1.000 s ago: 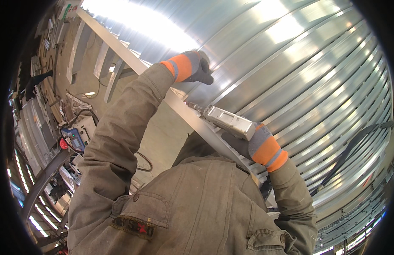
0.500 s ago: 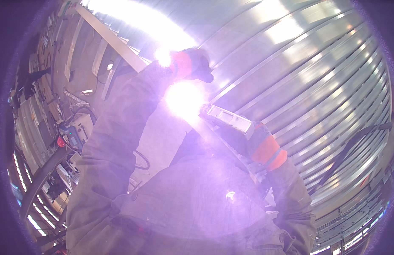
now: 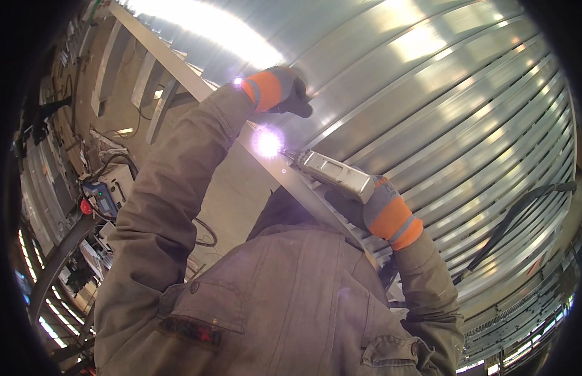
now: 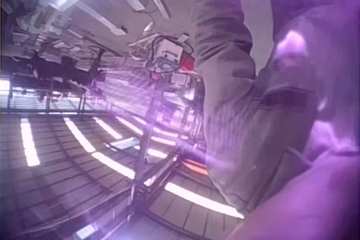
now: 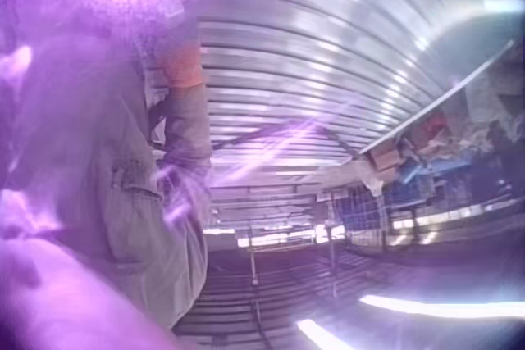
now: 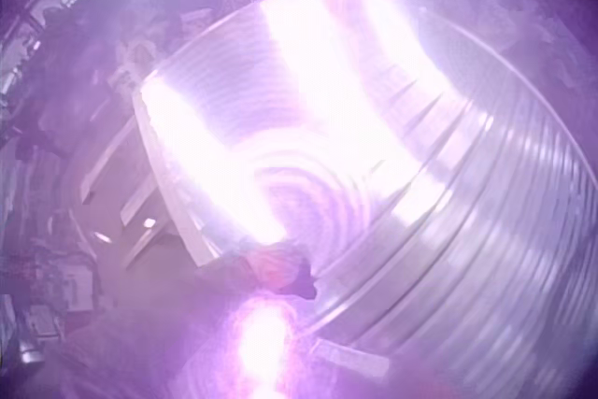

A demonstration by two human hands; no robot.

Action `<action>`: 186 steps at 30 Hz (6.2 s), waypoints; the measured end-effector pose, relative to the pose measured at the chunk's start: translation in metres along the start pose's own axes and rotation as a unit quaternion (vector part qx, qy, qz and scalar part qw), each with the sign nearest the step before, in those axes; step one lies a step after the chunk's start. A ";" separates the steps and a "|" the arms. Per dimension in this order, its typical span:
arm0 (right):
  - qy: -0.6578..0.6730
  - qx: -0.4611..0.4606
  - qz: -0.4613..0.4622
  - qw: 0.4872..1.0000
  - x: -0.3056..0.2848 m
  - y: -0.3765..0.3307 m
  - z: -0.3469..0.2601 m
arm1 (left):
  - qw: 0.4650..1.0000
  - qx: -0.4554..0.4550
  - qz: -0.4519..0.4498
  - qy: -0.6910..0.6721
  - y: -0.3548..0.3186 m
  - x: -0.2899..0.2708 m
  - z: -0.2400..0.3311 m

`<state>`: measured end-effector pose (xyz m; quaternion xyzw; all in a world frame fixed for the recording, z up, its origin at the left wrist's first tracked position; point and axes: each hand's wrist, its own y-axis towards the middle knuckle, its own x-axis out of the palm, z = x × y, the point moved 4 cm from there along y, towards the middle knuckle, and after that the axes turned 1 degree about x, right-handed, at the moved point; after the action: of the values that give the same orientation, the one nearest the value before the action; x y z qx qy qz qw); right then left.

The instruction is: The person welds a metal frame using a handheld welding torch, creating bright sparks along the seams. They reposition the frame and continue welding different sections, then briefly use a hammer to tap the welded area.

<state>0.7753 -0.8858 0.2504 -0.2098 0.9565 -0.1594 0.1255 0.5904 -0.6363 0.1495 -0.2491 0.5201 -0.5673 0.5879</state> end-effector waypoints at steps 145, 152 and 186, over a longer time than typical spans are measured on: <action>-0.217 0.112 -0.108 0.964 -0.025 0.038 -0.067 | 0.996 0.060 0.043 -0.049 -0.029 0.011 -0.004; -0.033 0.198 0.003 0.980 -0.034 0.003 -0.066 | 0.965 0.050 0.208 -0.153 -0.055 0.010 -0.035; -0.019 0.069 -0.022 0.997 -0.010 0.000 -0.030 | 0.705 0.002 0.677 -0.211 -0.115 0.108 -0.159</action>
<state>0.7747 -0.8735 0.2798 -0.2244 0.9357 -0.2241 0.1544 0.3812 -0.7163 0.1622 0.0574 0.4103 0.0496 0.9088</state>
